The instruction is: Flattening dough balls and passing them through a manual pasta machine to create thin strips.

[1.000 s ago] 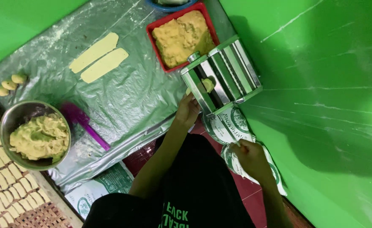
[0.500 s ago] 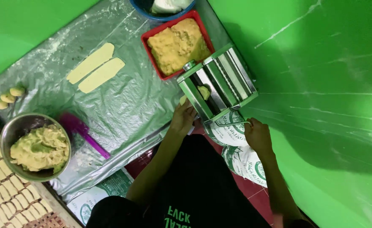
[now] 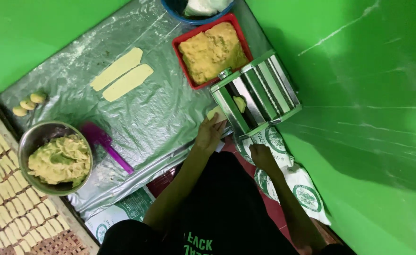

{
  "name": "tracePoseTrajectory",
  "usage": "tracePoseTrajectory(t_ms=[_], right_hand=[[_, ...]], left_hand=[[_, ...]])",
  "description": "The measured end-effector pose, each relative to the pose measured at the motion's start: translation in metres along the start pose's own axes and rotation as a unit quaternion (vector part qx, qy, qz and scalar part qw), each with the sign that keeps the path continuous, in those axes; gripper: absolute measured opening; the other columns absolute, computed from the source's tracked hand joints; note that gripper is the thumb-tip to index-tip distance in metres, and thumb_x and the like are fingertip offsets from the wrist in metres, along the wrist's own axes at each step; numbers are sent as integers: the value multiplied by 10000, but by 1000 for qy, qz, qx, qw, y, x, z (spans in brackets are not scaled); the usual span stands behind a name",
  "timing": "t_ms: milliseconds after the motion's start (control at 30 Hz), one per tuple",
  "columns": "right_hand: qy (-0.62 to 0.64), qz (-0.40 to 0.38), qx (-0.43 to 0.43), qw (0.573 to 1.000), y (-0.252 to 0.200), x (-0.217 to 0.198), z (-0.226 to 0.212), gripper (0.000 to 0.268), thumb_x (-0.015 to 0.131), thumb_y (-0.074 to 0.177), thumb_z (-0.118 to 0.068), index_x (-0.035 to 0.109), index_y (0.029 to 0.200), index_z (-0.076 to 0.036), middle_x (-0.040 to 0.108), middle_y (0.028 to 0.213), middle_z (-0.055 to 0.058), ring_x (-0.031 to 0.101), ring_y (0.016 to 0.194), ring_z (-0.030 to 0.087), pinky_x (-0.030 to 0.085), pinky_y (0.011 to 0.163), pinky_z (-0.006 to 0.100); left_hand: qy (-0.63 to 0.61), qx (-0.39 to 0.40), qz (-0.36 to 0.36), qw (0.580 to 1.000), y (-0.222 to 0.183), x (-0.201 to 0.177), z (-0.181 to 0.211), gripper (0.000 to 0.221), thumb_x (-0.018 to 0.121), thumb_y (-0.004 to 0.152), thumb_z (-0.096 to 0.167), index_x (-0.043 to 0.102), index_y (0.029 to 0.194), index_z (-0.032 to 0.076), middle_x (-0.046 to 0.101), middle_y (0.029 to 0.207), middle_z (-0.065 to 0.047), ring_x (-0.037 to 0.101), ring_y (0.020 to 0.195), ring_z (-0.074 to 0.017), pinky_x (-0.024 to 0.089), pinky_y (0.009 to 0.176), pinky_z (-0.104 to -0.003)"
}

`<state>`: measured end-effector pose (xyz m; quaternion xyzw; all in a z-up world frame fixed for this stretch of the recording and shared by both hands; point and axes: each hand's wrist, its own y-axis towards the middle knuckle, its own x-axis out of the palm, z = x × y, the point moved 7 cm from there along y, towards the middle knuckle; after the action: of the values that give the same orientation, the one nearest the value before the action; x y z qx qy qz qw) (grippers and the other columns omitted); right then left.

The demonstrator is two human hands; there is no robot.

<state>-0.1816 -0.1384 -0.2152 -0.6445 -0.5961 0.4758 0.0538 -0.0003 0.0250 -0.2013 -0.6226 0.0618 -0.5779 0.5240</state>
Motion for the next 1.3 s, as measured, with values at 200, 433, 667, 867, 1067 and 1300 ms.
tracePoseTrajectory(t_ms=[200,433,667,867,1067,1300], right_hand=[[132,-119,40,983,-27,49,-16,553,531,939,-429,707,917,95,708,857,336,683,971,525,482,864,563],[158,-134,41,977,-100,22,-86,411,675,905,-403,619,684,-61,577,626,73,609,700,262,469,697,382],[224,-123,26,967,-142,-71,-140,366,713,943,-301,582,670,-96,432,547,-13,438,517,139,362,537,285],[184,-26,6,983,-140,-112,-104,452,707,954,-309,539,591,-98,450,465,3,445,479,121,380,515,281],[30,162,12,986,-111,-162,-61,465,762,874,-330,501,605,-56,461,509,143,518,525,262,418,578,374],[-11,185,72,980,-81,-169,-76,326,613,967,-290,676,835,2,680,776,263,700,854,474,524,749,552]], left_hand=[[8,25,13,1000,-19,16,12,196,760,934,103,714,1124,87,768,1030,-65,745,942,-171,567,1025,-359],[38,40,15,998,-25,5,10,187,731,963,98,704,1146,67,759,1067,-85,735,969,-199,551,1052,-390],[47,55,25,997,-25,3,11,219,696,979,97,667,1194,72,742,1040,-51,728,968,-169,546,1067,-374],[57,65,40,995,-29,-5,16,216,686,981,97,668,1196,87,745,1057,-56,727,977,-174,540,1079,-375],[65,68,31,995,-32,-7,23,214,700,979,127,673,1187,82,752,1059,-57,733,960,-174,547,1069,-369],[64,63,-1,996,-34,-14,29,241,686,991,135,643,1207,36,747,1077,-91,741,982,-186,531,1092,-394]])
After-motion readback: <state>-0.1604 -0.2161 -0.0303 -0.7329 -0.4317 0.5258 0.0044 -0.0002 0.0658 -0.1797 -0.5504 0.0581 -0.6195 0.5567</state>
